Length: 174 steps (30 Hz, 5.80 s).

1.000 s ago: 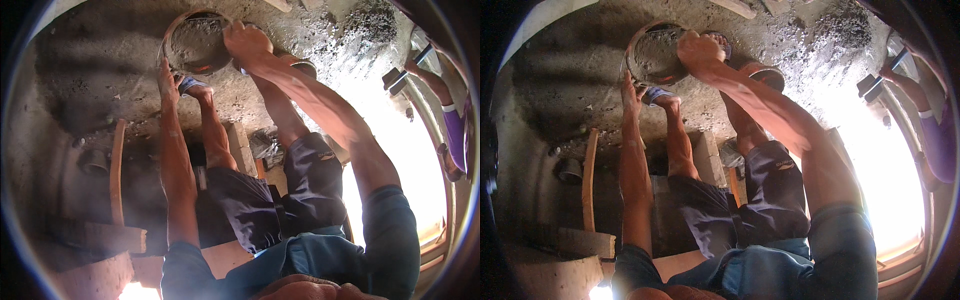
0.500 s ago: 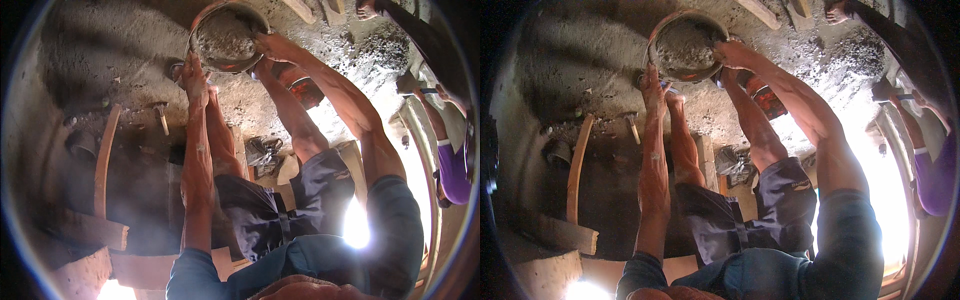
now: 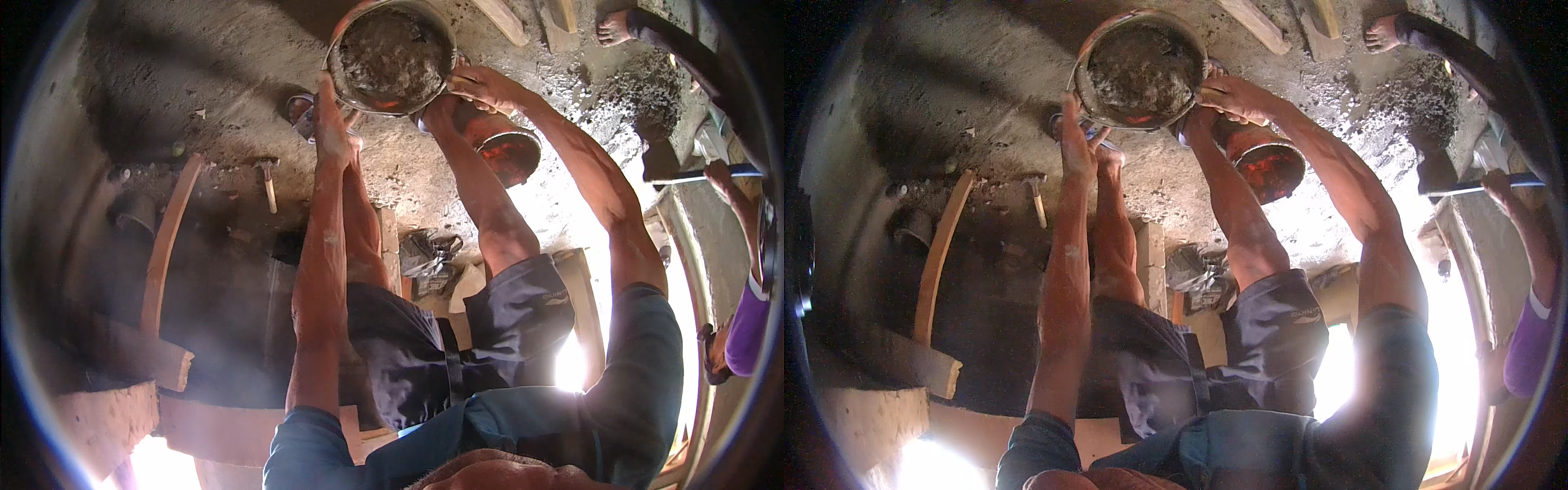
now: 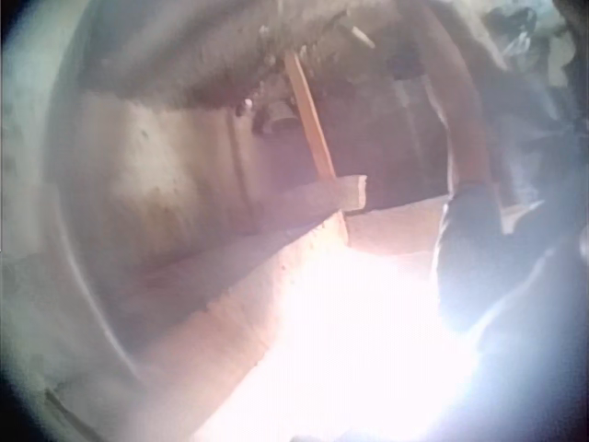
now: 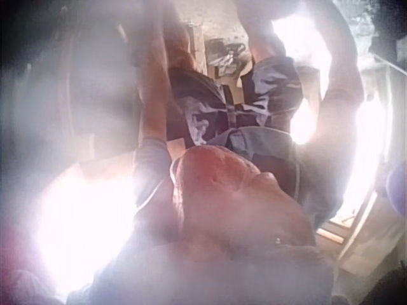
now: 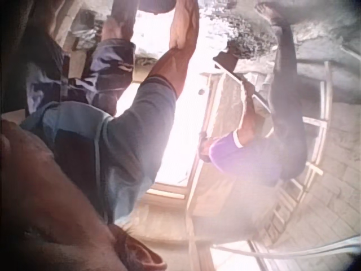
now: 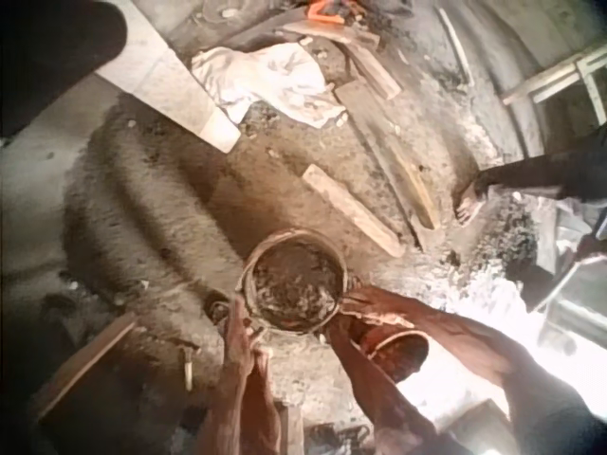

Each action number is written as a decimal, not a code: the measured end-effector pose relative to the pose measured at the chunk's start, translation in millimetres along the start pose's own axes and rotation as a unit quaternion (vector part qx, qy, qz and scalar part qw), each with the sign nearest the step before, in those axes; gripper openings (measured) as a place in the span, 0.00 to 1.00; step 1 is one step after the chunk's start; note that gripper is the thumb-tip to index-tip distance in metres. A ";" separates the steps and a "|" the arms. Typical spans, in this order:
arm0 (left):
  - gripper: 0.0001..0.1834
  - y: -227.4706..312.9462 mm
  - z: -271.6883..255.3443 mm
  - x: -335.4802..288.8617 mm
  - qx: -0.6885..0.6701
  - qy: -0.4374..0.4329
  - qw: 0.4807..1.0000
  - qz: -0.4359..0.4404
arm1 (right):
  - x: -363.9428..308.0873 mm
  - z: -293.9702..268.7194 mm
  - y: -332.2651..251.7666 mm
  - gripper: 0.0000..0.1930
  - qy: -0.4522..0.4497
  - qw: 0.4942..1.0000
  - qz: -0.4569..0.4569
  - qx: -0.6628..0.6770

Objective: The person applies wet cement to a ceiling surface using a trowel and a wooden float. They scoop cement from a bucket, spread it across the ceiling, and smooth the surface with the float. The person works on a wooden scaffold while another person is visible in the background.

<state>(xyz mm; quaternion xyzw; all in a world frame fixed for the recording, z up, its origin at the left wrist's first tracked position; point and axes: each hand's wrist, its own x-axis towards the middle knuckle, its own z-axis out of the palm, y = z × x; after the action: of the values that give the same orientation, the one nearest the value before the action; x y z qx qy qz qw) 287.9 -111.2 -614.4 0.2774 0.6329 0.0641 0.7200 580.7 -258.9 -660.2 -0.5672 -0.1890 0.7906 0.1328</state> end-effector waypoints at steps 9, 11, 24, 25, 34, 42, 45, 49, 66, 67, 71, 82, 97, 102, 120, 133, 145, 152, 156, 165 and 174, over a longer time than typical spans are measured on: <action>0.56 21.4 -85.0 5.0 -0.107 0.103 0.987 -0.069 | -75.4 42.7 -71.6 0.17 -0.038 0.997 0.002 0.066; 0.56 33.3 -77.0 -23.5 -0.113 0.132 0.982 -0.070 | -132.7 42.7 -108.9 0.14 -0.069 0.997 0.000 -0.041; 0.60 -22.6 -171.1 -315.3 -0.219 0.121 0.967 -0.039 | -492.1 131.6 -528.1 0.22 -0.091 0.972 0.098 -0.193; 0.61 -24.0 -166.6 -329.6 -0.230 0.154 0.959 -0.052 | -507.6 130.8 -565.1 0.21 -0.105 0.970 0.091 -0.201; 0.55 -61.3 -157.2 -352.5 -0.282 0.244 0.913 -0.166 | -488.3 188.0 -767.4 0.23 0.138 0.755 -0.191 -0.612; 0.57 -51.5 -151.7 -339.3 -0.298 0.199 0.932 -0.062 | -488.5 199.2 -706.9 0.22 0.356 0.525 -0.387 -0.669; 0.60 -42.2 -143.2 -327.6 -0.289 0.173 0.941 -0.034 | -508.5 183.1 -643.4 0.23 0.381 0.537 -0.460 -0.596; 0.58 13.0 -132.9 -298.9 -0.211 0.114 0.970 -0.032 | -537.5 166.1 -531.5 0.28 0.204 0.920 -0.141 -0.304; 0.47 6.2 -89.0 52.3 0.041 0.023 0.996 -0.076 | 49.6 111.5 -66.9 0.18 0.383 0.766 -0.041 -0.514; 0.46 -6.3 -92.3 56.5 0.038 0.029 0.995 -0.082 | 53.1 125.5 -49.0 0.19 0.428 0.717 -0.071 -0.546; 0.45 -34.6 -93.9 56.6 0.042 0.026 0.996 -0.076 | 94.0 91.1 -4.5 0.23 0.174 0.940 -0.009 -0.293; 0.48 32.1 -57.3 14.0 0.017 0.033 0.998 -0.051 | -1.9 21.7 -45.8 0.22 -0.017 0.997 0.023 0.067; 0.56 -105.4 -117.4 -361.7 -0.193 0.160 0.959 -0.134 | -400.7 106.3 -399.9 0.18 -0.103 0.994 -0.020 0.008; 0.57 -115.3 -107.4 -404.6 -0.256 0.152 0.944 -0.145 | -528.9 168.1 -552.9 0.25 -0.006 0.977 -0.195 -0.084; 0.51 -63.2 -160.4 -459.4 -0.304 0.215 0.925 -0.080 | -451.2 239.0 -506.0 0.21 0.281 0.930 -0.236 -0.006; 0.48 -76.4 -117.7 -578.8 -0.070 0.244 0.910 -0.328 | -60.8 116.1 -140.2 0.16 0.095 0.977 0.055 -0.183; 0.46 -11.8 -74.2 -539.3 -0.022 0.318 0.890 -0.325 | 74.9 -318.2 30.2 0.29 0.430 0.832 0.155 -0.315; 0.31 145.3 -49.2 -384.2 -0.124 0.338 0.924 -0.126 | 16.6 -274.1 -51.7 0.24 0.409 0.911 0.015 -0.048; 0.31 258.5 -43.9 -396.4 -0.347 0.257 0.895 0.110 | -127.0 -173.5 -176.3 0.22 0.396 0.917 0.050 0.002; 0.41 352.3 -88.0 -443.5 -0.661 -0.096 0.693 0.272 | -481.6 67.0 -421.3 0.28 0.492 0.850 -0.188 0.005; 0.44 393.6 -134.8 -449.6 -0.783 -0.119 0.591 0.153 | -504.2 214.5 -588.7 0.35 0.469 0.827 -0.222 -0.215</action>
<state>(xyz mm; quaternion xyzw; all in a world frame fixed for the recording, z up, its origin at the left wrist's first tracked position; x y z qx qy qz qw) 176.4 62.1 -37.5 -0.2955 0.1962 0.6104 0.7082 537.0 21.3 92.5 -0.8266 -0.3901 0.3181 0.2517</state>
